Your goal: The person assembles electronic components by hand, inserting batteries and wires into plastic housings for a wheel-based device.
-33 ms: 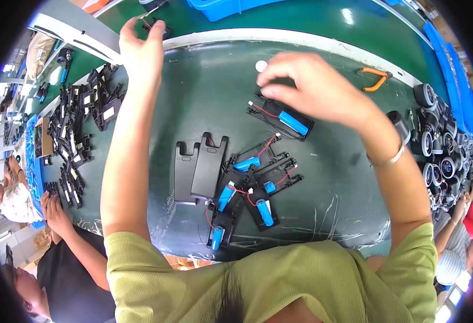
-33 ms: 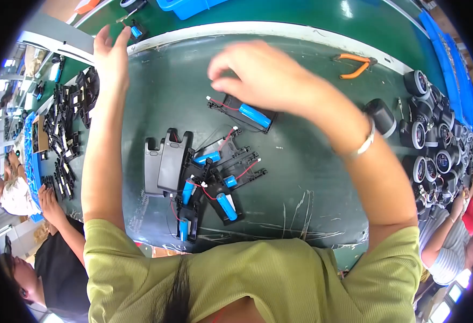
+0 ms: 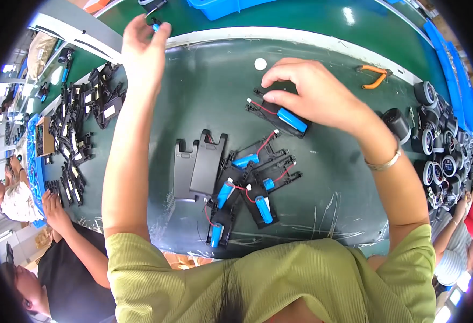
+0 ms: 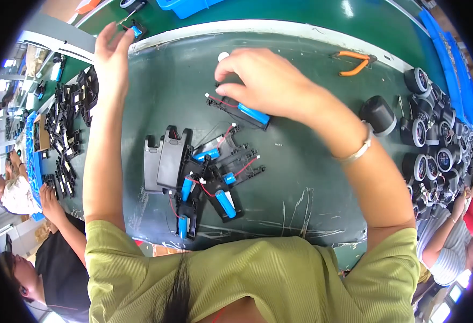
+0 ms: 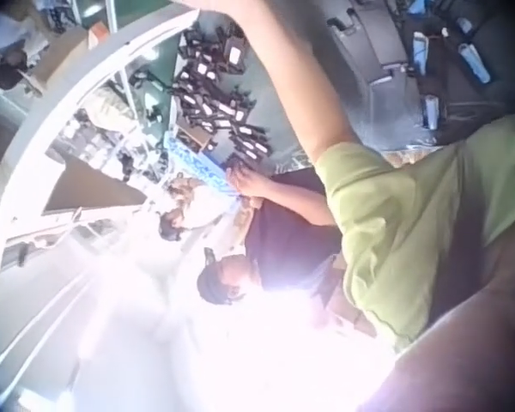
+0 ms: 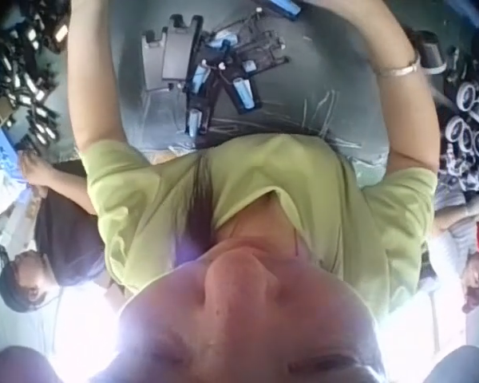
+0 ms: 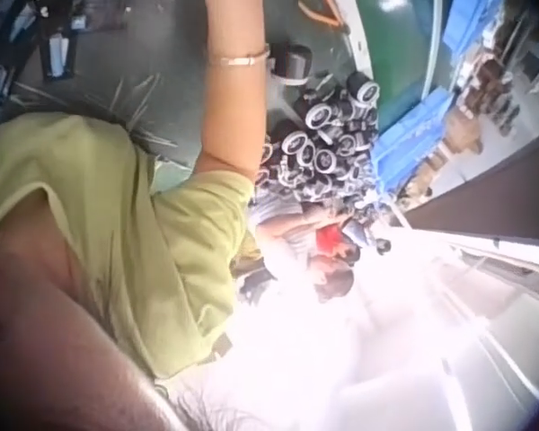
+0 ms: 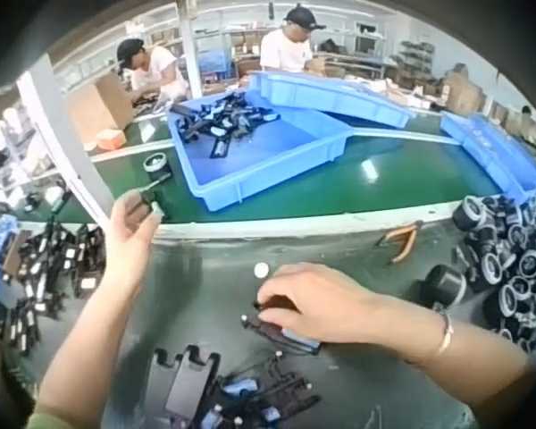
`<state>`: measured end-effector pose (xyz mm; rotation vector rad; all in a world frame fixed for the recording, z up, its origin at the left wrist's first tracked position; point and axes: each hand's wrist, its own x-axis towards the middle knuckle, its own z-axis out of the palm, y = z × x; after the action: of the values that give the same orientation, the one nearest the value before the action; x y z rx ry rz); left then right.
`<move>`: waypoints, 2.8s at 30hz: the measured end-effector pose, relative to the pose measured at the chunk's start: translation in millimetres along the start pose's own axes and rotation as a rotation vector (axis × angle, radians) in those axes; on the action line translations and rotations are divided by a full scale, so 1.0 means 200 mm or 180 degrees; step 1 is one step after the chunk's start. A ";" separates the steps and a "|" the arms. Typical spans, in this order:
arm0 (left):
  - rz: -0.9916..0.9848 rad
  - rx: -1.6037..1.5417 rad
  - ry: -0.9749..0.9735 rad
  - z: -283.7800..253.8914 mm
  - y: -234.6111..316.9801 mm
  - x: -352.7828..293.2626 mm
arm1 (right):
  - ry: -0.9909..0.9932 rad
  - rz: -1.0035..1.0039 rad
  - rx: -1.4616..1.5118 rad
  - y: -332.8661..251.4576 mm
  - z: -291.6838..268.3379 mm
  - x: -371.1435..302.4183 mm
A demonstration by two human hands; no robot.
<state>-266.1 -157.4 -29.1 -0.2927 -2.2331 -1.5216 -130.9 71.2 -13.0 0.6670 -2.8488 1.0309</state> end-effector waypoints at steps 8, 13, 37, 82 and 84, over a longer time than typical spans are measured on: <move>-0.0828 -0.0620 -0.2121 -0.09 0.27 -0.32 | 0.0188 0.0770 0.0231 -0.02 0.15 -0.06; -0.0668 -0.0834 -0.2292 -0.12 0.43 -0.38 | 0.1042 0.0684 0.2362 -0.05 0.00 -0.42; -0.0826 -0.0919 -0.4478 0.46 0.96 -1.03 | 0.2063 0.1610 0.1608 -0.19 -0.13 -1.38; -0.0171 -0.1305 -0.3059 0.43 0.98 -1.23 | 0.2295 0.1213 0.0451 -0.22 -0.13 -1.25; -0.0189 -0.1337 -0.3027 0.44 0.97 -1.22 | 0.2228 0.1232 0.0371 -0.22 -0.14 -1.25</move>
<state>9.7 12.1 -5.0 -1.3200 -2.5174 -2.1820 110.1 154.0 -9.4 -0.2369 -2.3318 1.1793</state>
